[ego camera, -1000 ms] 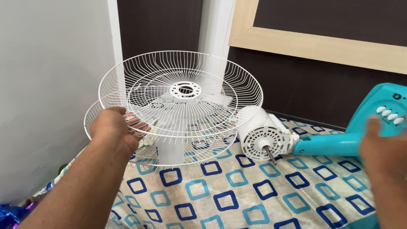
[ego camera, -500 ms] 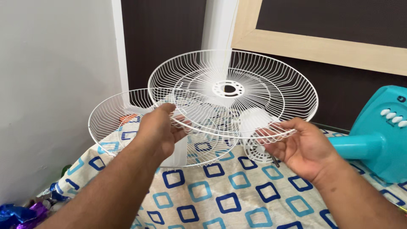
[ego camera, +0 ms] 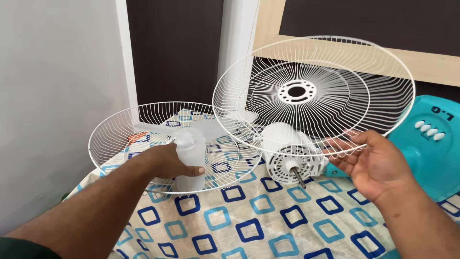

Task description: The person disassembles a small electric fan on a table. They remove the front grille, unscrew and remove the fan blades, detach the rear grille, and then use a screwdriver to loosen screws on the motor housing.

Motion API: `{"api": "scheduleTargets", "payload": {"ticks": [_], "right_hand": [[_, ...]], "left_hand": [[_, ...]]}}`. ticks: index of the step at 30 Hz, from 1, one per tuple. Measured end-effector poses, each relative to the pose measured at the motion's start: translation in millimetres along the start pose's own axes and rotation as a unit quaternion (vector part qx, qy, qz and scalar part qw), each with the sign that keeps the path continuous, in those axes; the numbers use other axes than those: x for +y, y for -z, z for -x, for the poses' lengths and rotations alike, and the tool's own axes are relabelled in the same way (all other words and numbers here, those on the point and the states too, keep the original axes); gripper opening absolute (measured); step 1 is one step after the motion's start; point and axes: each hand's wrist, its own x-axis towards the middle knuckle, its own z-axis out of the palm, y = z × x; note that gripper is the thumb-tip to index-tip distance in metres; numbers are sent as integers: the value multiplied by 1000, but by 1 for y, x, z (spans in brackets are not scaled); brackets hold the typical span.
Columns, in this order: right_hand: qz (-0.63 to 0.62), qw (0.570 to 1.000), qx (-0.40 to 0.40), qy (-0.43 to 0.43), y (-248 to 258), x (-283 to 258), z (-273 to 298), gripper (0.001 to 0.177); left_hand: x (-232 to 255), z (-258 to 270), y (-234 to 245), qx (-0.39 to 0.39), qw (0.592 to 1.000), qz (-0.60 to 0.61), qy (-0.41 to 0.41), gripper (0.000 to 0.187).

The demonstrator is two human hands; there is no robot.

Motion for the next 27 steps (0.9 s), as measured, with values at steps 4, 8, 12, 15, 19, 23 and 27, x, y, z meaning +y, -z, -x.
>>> {"api": "scheduleTargets", "payload": {"ticks": [4, 8, 12, 15, 19, 23, 27], "right_hand": [[-26, 1000, -6, -12, 11, 4, 0, 32], [-34, 999, -7, -10, 17, 10, -3, 29], [-51, 999, -9, -7, 19, 12, -3, 30], [-52, 999, -5, -4, 18, 10, 0, 30], [-49, 999, 2, -3, 15, 7, 6, 33], [-44, 999, 5, -2, 12, 6, 11, 35], [-38, 999, 6, -6, 13, 6, 12, 36]], "left_hand": [[-7, -17, -6, 28, 999, -39, 9, 86], [-20, -33, -11, 63, 996, -57, 6, 68], [-31, -51, -18, 66, 998, -18, -12, 48], [-34, -58, -21, 39, 999, 21, 15, 52], [-27, -49, -16, 36, 997, 48, 38, 55], [-15, -22, -5, 28, 997, -33, 71, 56], [-5, -2, -1, 20, 990, -89, 105, 64]]}}
